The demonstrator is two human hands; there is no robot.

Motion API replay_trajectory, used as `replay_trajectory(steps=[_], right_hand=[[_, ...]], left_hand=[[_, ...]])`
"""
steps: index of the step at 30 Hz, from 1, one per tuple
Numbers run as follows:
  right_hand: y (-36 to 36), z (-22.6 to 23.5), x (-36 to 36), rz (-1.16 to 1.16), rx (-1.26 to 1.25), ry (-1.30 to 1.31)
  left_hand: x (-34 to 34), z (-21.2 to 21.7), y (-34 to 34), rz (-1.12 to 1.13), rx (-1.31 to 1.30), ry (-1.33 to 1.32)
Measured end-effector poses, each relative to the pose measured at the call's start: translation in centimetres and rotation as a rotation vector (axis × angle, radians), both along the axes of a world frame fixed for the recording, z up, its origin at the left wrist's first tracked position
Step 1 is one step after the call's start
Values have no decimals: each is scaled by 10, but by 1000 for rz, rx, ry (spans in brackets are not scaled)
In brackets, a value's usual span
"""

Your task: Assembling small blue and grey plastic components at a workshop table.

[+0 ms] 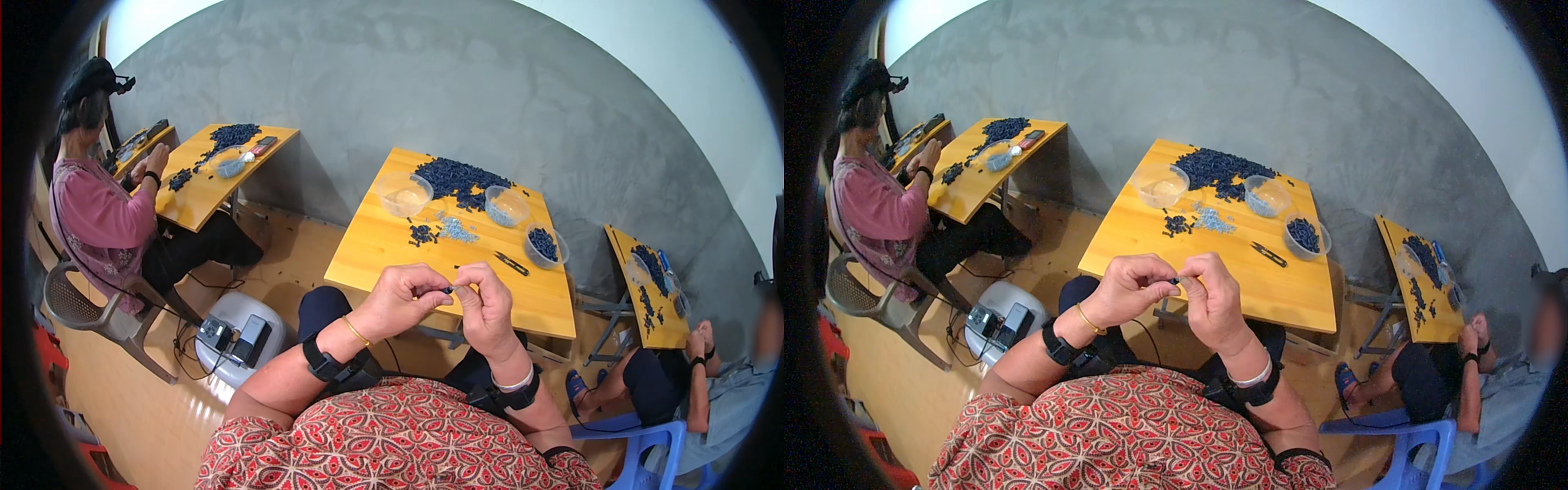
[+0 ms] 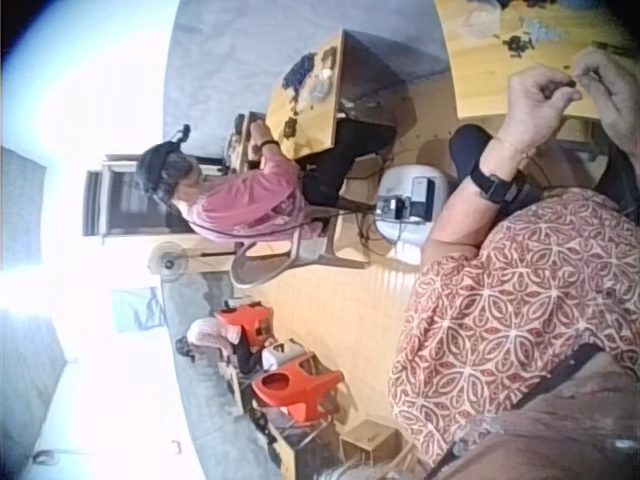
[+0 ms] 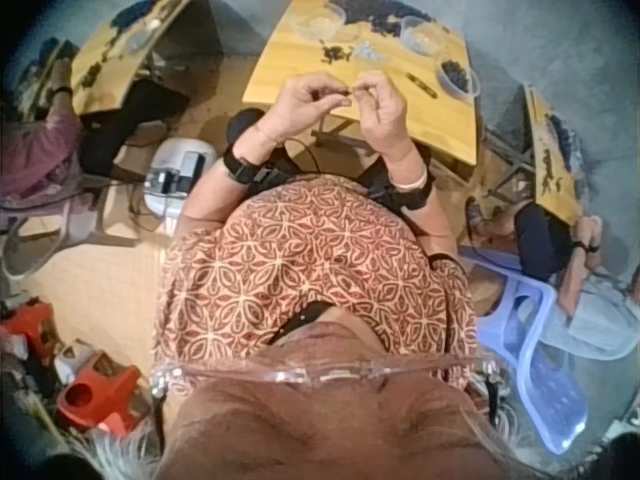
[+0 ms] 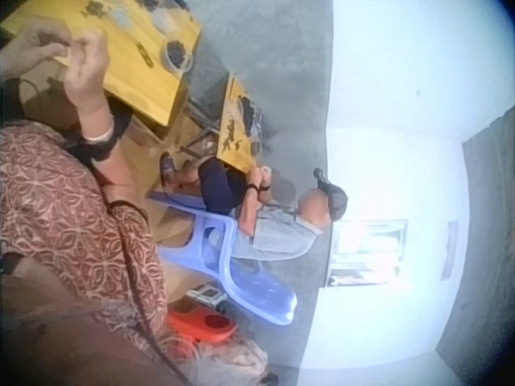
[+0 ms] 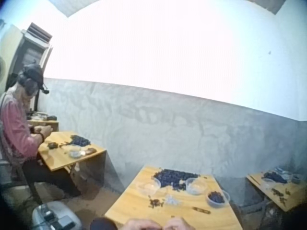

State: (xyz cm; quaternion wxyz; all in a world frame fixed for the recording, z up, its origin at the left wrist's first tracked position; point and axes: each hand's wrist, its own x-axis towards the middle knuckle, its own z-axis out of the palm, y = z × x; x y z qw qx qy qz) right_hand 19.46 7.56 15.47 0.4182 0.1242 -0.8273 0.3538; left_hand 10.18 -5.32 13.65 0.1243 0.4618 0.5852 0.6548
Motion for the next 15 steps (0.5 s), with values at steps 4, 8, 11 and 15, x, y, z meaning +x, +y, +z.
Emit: replay_trajectory(steps=[4, 8, 11, 15], right_hand=[[0, 2, 1, -9, 58, -2], [0, 3, 3, 23, 35, -37], [-1, 3, 4, 22, 129, -35], [1, 5, 5, -21, 147, -20]], left_hand=[[1, 2, -1, 43, -21, 42], [0, -2, 0, 33, -24, 42], [1, 1, 0, 72, -9, 158], [4, 8, -3, 104, -5, 288]])
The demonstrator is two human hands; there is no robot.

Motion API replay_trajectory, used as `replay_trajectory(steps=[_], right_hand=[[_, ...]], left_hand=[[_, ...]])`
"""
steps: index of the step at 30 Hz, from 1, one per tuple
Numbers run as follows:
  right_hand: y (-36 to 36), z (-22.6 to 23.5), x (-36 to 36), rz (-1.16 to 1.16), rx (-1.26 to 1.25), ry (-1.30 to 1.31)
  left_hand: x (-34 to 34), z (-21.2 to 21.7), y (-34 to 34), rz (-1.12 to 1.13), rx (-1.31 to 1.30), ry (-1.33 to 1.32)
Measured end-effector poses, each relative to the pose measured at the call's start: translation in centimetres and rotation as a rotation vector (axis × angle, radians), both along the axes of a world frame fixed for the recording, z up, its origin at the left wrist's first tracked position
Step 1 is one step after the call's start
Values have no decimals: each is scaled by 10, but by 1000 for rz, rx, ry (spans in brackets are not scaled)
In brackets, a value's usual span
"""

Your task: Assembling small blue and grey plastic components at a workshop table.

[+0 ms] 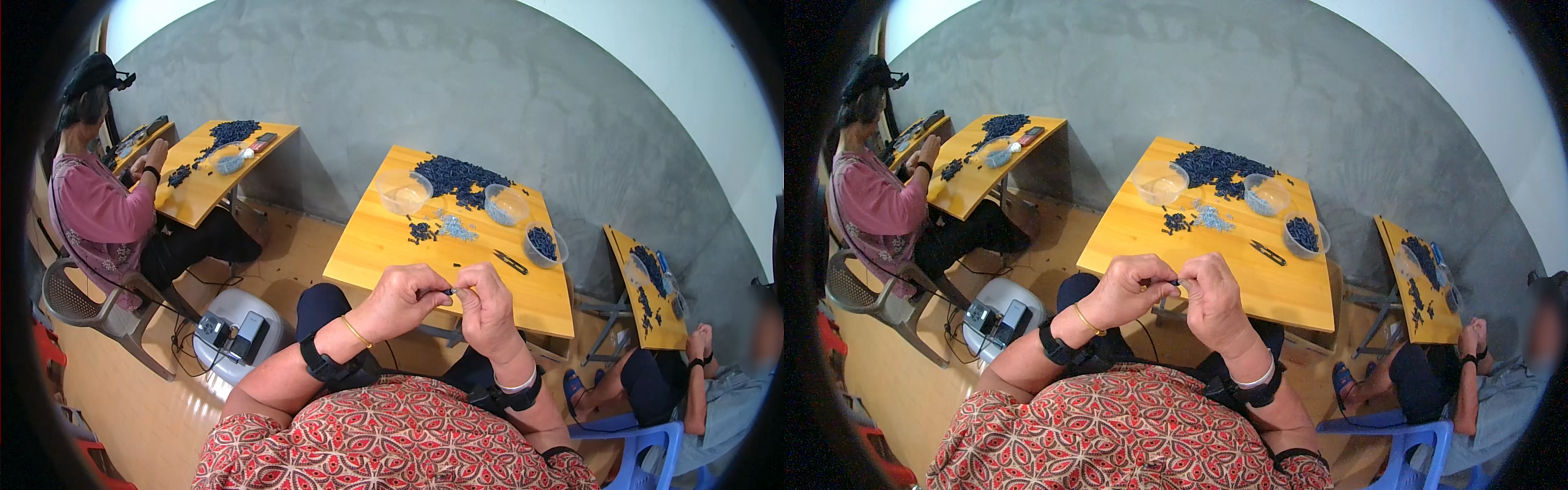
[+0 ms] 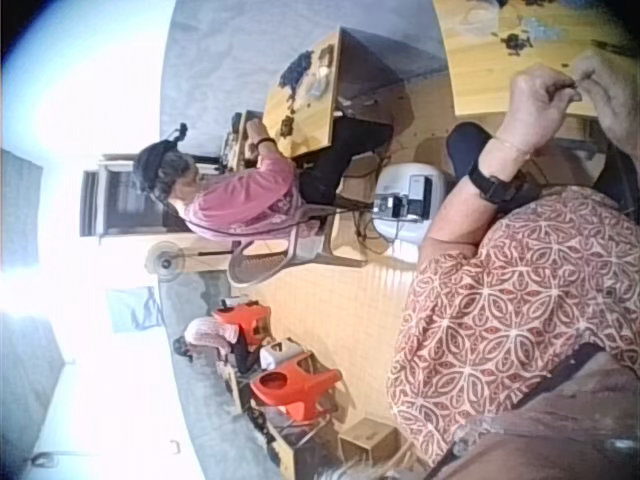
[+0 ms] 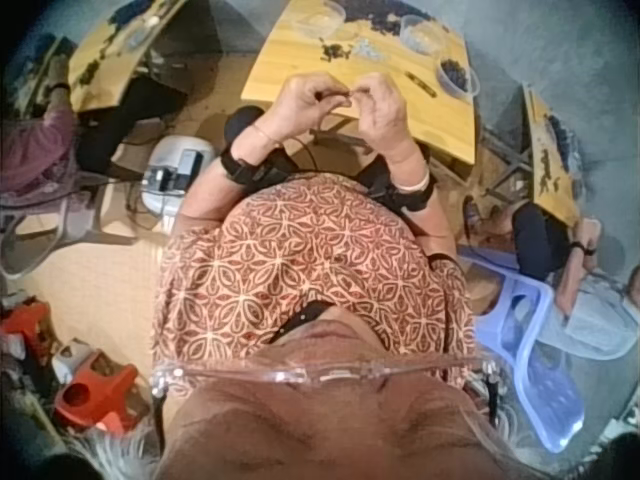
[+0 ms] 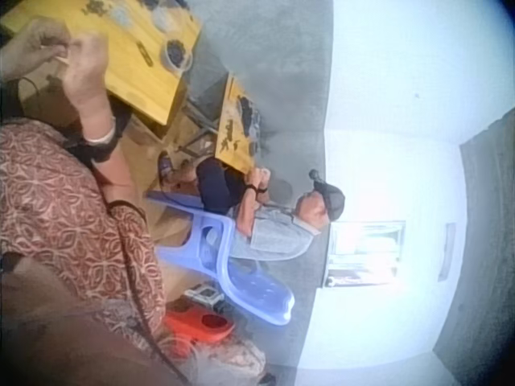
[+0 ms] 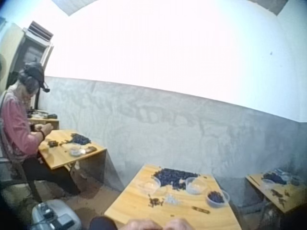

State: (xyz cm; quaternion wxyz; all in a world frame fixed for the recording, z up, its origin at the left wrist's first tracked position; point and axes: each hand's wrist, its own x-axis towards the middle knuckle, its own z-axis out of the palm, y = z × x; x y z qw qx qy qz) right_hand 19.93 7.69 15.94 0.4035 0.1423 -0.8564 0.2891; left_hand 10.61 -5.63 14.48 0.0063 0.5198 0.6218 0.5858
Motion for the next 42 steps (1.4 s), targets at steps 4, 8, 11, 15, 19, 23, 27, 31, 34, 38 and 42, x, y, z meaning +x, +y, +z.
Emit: replay_trajectory(steps=[4, 8, 11, 15, 19, 23, 27, 31, 34, 38, 42], right_hand=[[4, -2, 1, 57, -89, -63], [4, -4, 1, 1, -29, 31], [2, -4, 2, 0, -53, 24], [1, -3, 2, 32, -58, 17], [-1, -2, 1, 66, -35, 14], [-1, -2, -1, 41, -10, -16], [-1, -4, -2, 27, 3, 40], [1, -5, 2, 81, -92, -54], [6, -5, 4, 16, -128, -100], [1, -4, 3, 32, -79, -49], [5, -4, 5, 20, 69, -2]], left_hand=[[1, 2, -1, -1, 1, 22], [2, 4, -1, -2, -35, -32], [1, 0, -1, -89, -115, -268], [2, 0, 0, -91, -90, -247], [1, -1, 0, -106, -55, -218], [1, -3, 0, -77, -54, -173], [-1, -8, 2, -42, -18, -101], [-4, -12, 2, -90, -44, -283], [-5, -13, 2, -98, -47, -334], [-5, -15, 1, -76, -60, -375], [-3, -15, 4, -83, -53, -374]])
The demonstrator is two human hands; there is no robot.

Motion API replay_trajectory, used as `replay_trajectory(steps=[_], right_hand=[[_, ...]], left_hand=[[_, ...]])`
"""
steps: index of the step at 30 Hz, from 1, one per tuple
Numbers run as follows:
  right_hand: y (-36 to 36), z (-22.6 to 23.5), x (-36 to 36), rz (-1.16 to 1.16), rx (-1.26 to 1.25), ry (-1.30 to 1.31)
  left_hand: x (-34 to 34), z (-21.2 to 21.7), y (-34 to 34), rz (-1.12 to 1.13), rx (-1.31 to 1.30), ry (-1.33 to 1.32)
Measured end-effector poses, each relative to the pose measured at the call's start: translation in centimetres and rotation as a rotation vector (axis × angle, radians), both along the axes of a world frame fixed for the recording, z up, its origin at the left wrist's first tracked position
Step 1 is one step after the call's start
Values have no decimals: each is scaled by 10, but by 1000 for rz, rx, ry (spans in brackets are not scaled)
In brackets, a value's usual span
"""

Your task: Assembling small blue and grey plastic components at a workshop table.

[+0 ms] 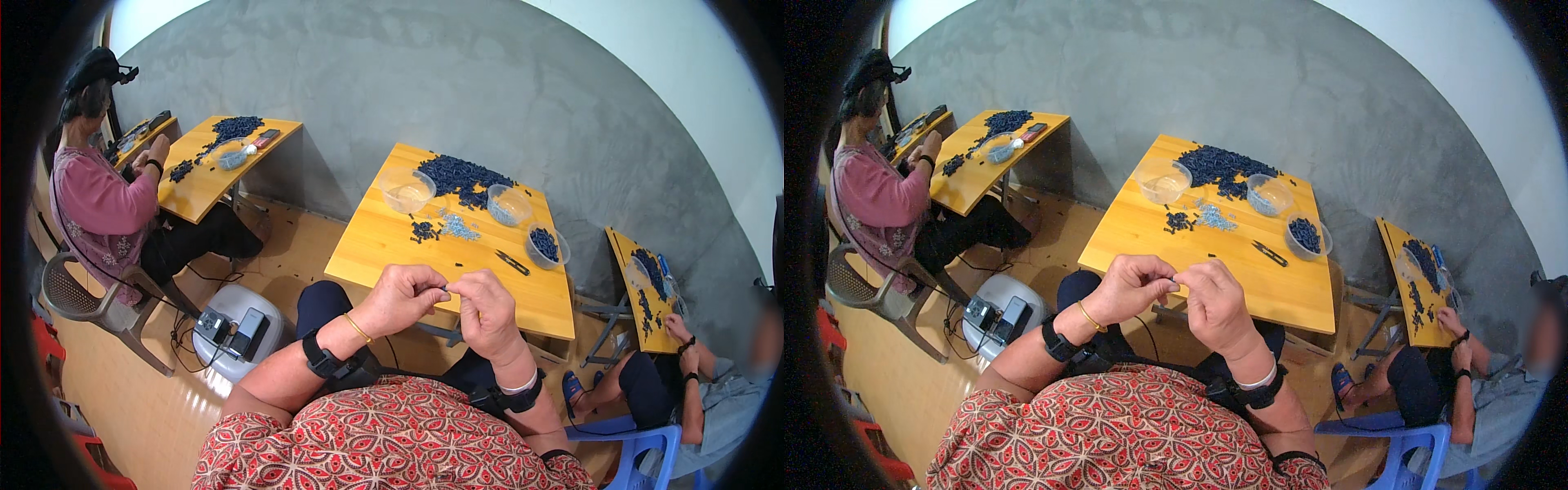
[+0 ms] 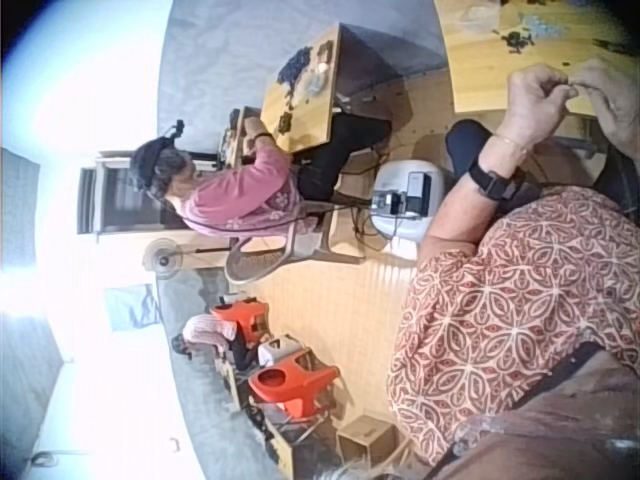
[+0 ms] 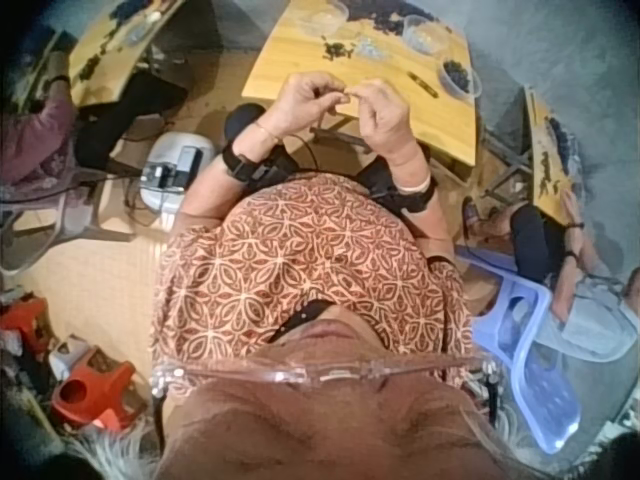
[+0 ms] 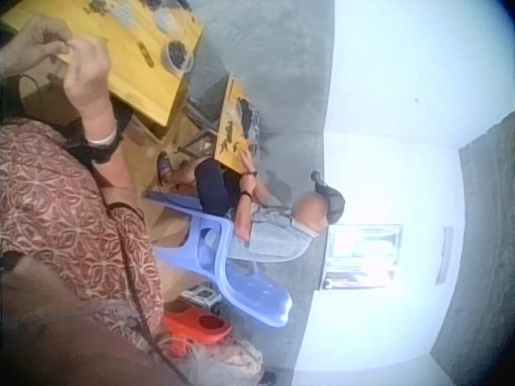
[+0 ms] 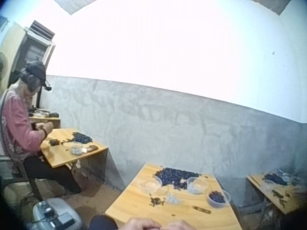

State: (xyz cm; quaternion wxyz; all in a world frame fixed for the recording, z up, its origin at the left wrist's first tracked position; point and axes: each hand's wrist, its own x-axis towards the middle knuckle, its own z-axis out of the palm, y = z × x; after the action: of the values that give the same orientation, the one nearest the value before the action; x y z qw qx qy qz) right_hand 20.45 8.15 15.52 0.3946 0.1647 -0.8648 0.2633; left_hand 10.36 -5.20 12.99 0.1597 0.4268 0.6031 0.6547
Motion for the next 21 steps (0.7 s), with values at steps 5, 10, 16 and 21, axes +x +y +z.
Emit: replay_trajectory(steps=[5, 10, 16, 21], right_hand=[[-5, -1, 1, -20, 198, 35], [-4, -25, -6, -4, 147, -67], [5, -55, -23, 48, -9, -175], [17, -83, -45, 50, -221, -301]], left_hand=[[0, -5, -1, 19, -41, 53], [-4, -21, -4, 66, -148, 188], [-20, -45, 6, 88, -198, 153], [-44, -79, 16, 89, -211, -44]])
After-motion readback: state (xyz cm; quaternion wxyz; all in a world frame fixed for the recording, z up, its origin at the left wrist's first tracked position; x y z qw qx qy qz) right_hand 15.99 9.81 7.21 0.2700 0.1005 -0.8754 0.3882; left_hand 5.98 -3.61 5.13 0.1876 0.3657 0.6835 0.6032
